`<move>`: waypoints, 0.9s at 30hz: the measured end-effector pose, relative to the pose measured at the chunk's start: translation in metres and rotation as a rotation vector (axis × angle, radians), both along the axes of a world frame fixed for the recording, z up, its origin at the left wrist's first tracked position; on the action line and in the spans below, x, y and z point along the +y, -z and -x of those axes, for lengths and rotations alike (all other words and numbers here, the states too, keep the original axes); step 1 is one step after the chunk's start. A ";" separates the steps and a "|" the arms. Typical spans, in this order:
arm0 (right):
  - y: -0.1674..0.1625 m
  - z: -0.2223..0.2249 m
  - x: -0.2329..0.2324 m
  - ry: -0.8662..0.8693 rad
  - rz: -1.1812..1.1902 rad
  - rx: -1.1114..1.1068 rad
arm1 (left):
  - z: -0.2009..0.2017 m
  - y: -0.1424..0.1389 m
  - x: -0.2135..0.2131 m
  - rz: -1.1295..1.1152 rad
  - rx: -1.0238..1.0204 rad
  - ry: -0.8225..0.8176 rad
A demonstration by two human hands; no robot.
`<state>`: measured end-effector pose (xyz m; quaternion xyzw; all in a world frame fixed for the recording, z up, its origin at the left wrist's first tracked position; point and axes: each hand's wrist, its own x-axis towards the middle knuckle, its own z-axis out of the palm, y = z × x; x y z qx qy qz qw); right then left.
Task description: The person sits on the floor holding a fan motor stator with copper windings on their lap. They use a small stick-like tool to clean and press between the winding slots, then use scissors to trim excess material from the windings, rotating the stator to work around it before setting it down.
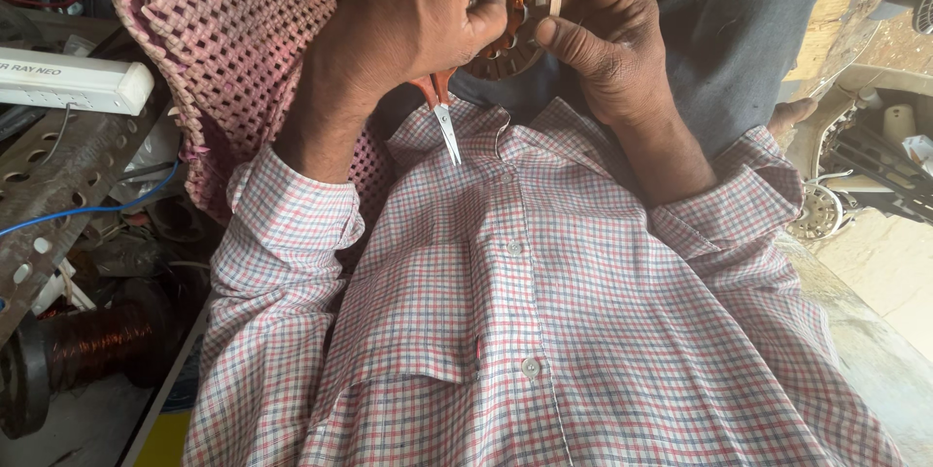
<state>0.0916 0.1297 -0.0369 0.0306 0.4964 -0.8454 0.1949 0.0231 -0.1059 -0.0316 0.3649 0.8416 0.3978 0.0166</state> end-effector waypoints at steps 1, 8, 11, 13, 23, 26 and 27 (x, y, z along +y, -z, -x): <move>0.000 0.000 0.000 0.002 0.005 -0.005 | 0.000 -0.001 0.002 0.000 0.004 0.001; 0.001 0.001 0.000 0.002 0.040 -0.015 | -0.001 -0.017 -0.008 -0.076 -0.118 0.028; 0.003 0.000 0.002 -0.011 0.043 -0.013 | 0.000 -0.019 -0.013 -0.131 -0.103 0.029; 0.004 -0.001 0.002 -0.006 0.029 0.003 | 0.000 -0.017 -0.014 -0.103 -0.021 0.011; 0.000 0.004 0.001 -0.032 0.079 -0.017 | 0.001 -0.003 -0.009 0.044 0.062 0.021; 0.001 0.007 0.001 -0.042 0.153 -0.107 | 0.000 -0.001 -0.003 0.016 0.063 0.021; 0.003 0.009 0.001 -0.034 0.192 -0.163 | -0.001 -0.001 -0.002 0.016 0.056 0.019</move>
